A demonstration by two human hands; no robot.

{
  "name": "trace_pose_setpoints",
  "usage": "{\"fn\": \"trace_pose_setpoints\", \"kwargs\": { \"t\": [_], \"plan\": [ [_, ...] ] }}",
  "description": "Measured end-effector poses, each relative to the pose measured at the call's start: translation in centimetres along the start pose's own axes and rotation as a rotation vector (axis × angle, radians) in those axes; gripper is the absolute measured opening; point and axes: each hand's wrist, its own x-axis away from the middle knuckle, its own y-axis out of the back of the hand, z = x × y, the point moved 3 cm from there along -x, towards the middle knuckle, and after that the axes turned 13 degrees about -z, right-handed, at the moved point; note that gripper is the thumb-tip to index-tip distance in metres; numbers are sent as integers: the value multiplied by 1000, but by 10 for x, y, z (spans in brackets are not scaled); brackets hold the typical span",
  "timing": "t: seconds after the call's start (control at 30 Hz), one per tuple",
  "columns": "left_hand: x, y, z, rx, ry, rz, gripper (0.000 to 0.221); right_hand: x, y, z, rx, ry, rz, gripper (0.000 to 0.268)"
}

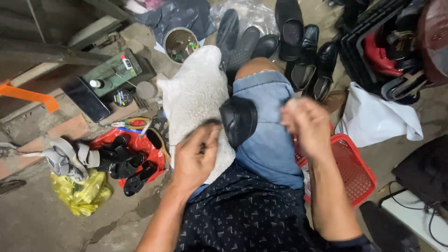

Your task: Hand-sewing a black shoe sole to the upper part using a needle and thread in a repair shop.

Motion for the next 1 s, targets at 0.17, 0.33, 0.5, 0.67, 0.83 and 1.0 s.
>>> {"fn": "trace_pose_setpoints", "kwargs": {
  "t": [0.17,0.33,0.5,0.67,0.83,1.0],
  "plan": [
    [7,26,24,19,36,-52,23,64,-45,-16,10,77,282,29],
    [21,38,30,108,76,-58,29,76,-68,-5,-22,65,312,17],
    [17,50,28,265,125,-7,44,54,-63,2,-187,-72,249,12],
    [-1,67,7,94,16,7,40,39,-61,4,-266,-87,315,9],
    [-12,59,-1,73,-10,103,31,33,-66,-5,-261,-95,322,16],
    [-28,53,-7,-51,-117,195,29,35,-71,10,-265,-123,289,19]
  ]
}}
